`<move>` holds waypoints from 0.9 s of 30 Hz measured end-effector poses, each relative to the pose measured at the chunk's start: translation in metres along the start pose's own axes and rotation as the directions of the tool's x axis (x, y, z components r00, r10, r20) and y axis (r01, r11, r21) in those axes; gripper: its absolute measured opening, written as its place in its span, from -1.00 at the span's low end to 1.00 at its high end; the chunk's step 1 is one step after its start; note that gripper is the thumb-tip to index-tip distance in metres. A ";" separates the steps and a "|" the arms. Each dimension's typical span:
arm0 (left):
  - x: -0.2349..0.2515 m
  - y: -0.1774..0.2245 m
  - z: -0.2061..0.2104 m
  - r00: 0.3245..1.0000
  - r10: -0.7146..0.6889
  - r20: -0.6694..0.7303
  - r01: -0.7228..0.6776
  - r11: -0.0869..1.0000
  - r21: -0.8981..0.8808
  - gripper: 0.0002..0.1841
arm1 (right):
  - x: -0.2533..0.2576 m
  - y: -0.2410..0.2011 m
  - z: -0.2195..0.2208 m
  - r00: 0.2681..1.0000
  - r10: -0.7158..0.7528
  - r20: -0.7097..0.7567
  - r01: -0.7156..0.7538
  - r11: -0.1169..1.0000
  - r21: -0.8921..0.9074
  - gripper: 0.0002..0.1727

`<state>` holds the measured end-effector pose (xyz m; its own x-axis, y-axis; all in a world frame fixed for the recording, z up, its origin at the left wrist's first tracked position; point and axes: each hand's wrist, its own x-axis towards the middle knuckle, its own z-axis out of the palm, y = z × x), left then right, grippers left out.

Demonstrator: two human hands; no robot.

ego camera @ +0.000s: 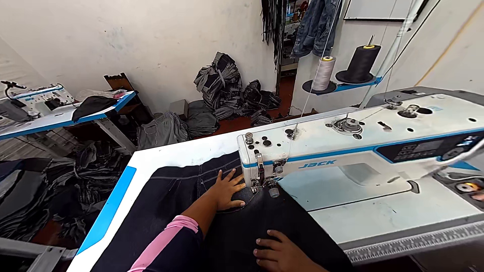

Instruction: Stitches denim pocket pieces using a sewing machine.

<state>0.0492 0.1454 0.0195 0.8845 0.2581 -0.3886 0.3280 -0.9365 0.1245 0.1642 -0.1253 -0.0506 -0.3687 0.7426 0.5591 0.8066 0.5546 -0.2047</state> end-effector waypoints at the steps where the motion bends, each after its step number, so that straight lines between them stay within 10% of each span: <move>1: -0.007 0.012 0.002 0.997 -0.075 -0.008 0.075 0.997 -0.033 -0.22 | -0.003 0.013 -0.014 0.999 0.029 0.022 -0.030 1.000 0.003 -0.78; 5: -0.037 0.089 0.022 0.892 -0.449 -0.042 0.434 0.879 -0.196 -0.29 | -0.023 0.089 -0.094 0.905 0.394 0.163 -0.371 0.916 -0.153 -0.84; 8: -0.037 0.125 0.029 0.815 -0.580 -0.007 0.563 0.793 -0.232 -0.30 | 0.009 0.079 -0.128 0.609 0.704 0.366 -0.661 0.705 -0.257 -0.62; 13: -0.034 0.121 0.027 0.819 -0.574 0.009 0.564 0.801 -0.199 -0.29 | 0.051 -0.005 -0.061 0.680 0.591 0.435 -0.626 0.776 -0.077 -0.44; 27: -0.004 0.089 0.005 0.781 -0.625 -0.007 0.611 0.766 -0.202 -0.32 | 0.058 0.047 -0.036 0.641 0.552 0.533 -0.592 0.798 -0.114 -0.24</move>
<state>0.0736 0.0595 0.0271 0.4882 0.7881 -0.3748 0.8583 -0.5114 0.0425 0.1976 -0.0700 0.0012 -0.0375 0.9825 -0.1825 0.9147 -0.0398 -0.4022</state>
